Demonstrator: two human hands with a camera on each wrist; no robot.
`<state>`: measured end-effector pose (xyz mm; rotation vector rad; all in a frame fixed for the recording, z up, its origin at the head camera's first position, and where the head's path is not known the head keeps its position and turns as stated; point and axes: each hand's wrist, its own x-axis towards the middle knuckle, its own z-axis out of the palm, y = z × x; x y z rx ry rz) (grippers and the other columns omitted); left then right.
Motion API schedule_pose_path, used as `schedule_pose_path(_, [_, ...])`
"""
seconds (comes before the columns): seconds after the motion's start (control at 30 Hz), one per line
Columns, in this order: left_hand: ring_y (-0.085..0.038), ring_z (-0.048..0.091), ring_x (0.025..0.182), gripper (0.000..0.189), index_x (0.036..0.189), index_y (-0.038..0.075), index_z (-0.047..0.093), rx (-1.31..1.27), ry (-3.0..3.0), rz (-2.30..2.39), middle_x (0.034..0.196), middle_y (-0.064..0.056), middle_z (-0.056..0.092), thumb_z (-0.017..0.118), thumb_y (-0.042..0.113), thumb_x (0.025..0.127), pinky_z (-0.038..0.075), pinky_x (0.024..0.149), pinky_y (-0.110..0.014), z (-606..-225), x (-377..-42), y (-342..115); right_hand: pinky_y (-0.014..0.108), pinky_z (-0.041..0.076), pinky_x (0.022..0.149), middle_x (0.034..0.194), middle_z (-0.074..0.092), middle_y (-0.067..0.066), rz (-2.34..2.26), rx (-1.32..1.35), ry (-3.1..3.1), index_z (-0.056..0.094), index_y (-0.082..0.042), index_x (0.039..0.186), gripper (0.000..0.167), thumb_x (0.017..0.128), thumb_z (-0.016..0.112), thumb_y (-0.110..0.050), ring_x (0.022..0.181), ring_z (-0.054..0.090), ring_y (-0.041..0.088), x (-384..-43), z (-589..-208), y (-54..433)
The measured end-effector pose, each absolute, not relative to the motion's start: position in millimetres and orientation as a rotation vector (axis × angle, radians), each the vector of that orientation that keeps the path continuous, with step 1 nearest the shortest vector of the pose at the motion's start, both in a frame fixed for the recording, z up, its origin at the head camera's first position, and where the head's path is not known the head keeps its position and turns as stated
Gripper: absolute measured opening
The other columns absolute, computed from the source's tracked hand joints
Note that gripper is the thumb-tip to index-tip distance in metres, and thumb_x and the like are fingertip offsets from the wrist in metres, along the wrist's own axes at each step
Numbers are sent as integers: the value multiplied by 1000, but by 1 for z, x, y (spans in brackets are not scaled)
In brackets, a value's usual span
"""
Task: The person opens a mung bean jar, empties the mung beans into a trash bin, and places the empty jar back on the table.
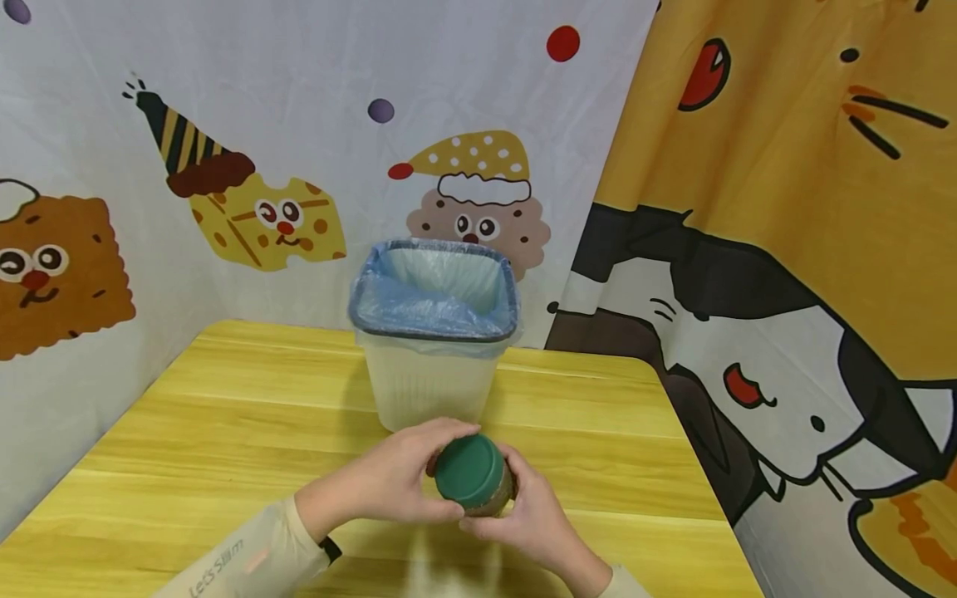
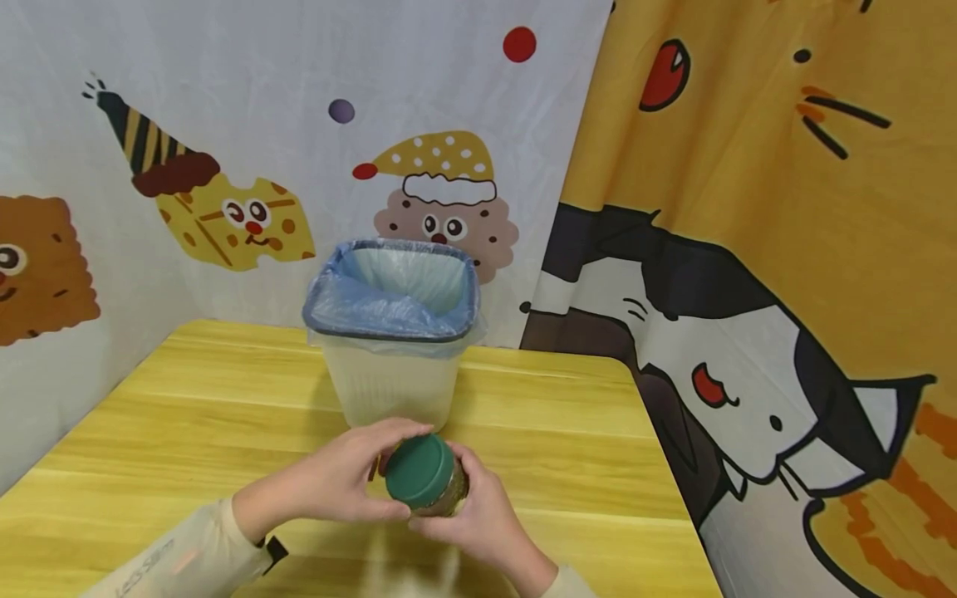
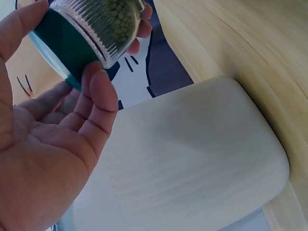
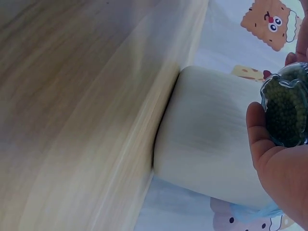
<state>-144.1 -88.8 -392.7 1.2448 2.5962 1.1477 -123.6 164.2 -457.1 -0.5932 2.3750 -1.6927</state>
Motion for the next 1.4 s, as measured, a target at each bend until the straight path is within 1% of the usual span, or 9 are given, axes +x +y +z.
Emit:
schedule_pose_path(0.1, [-4, 57, 82, 81, 155, 9, 52, 1244, 2585, 1174, 143, -4, 63, 91, 29, 86, 53, 72, -18, -393, -145, -89, 27, 56, 104, 143, 66, -6, -1687, -590, 2377, 48, -23, 156, 88, 81, 95, -24, 124, 67, 13, -123, -459, 164])
schedule_pose_path(0.33, [-2, 57, 87, 79, 151, 12, 55, 1194, 2631, 1265, 136, -1, 65, 90, 38, 85, 55, 73, -22, -394, -143, -89, 27, 55, 104, 143, 65, -6, -1713, -537, 2394, 49, -22, 155, 90, 79, 96, -22, 124, 67, 14, -123, -458, 163])
schedule_pose_path(0.57, [-5, 54, 77, 79, 148, 15, 57, 1098, 2694, 1389, 122, 3, 66, 94, 32, 80, 53, 67, -23, -395, -143, -96, 27, 57, 102, 143, 65, 1, -1780, -482, 2377, 50, -21, 154, 88, 79, 95, -15, 122, 67, 15, -126, -460, 167])
schedule_pose_path(0.7, [-5, 55, 74, 81, 148, 15, 58, 1018, 2658, 1524, 120, 0, 67, 95, 26, 78, 54, 64, -25, -401, -141, -102, 26, 58, 102, 141, 66, 6, -1868, -447, 2332, 52, -18, 153, 86, 79, 94, -10, 123, 69, 16, -130, -463, 170])
schedule_pose_path(0.83, [-11, 58, 73, 80, 151, 16, 57, 872, 2572, 1682, 125, -7, 66, 94, 22, 79, 52, 62, -25, -408, -140, -112, 23, 56, 103, 136, 70, 8, -1931, -320, 2327, 56, -15, 150, 85, 75, 96, -9, 122, 70, 17, -132, -463, 174])
schedule_pose_path(0.93, [-15, 58, 72, 79, 152, 15, 56, 769, 2556, 1738, 119, -10, 66, 92, 22, 82, 51, 61, -26, -415, -141, -122, 23, 55, 103, 134, 72, 7, -1962, -236, 2318, 58, -16, 149, 86, 73, 97, -9, 122, 70, 18, -132, -462, 176])
schedule_pose_path(1.1, [-14, 54, 72, 77, 151, 16, 56, 588, 2580, 1712, 106, -11, 64, 92, 25, 84, 48, 61, -24, -426, -144, -143, 23, 55, 104, 135, 71, 6, -2006, -179, 2287, 58, -17, 148, 84, 74, 96, -8, 124, 70, 21, -133, -462, 181])
schedule_pose_path(1.23, [-14, 53, 75, 77, 151, 17, 56, 460, 2594, 1682, 110, -11, 64, 92, 28, 84, 49, 62, -25, -433, -145, -158, 24, 56, 102, 136, 70, 8, -2039, -134, 2267, 58, -17, 148, 80, 77, 93, -7, 123, 69, 21, -133, -462, 186])
schedule_pose_path(1.4, [-13, 54, 78, 77, 152, 13, 56, 382, 2612, 1686, 131, -13, 62, 92, 28, 85, 51, 63, -25, -440, -144, -173, 28, 59, 96, 134, 70, 13, -2080, -71, 2252, 58, -14, 147, 75, 80, 91, -9, 119, 70, 21, -132, -459, 192])
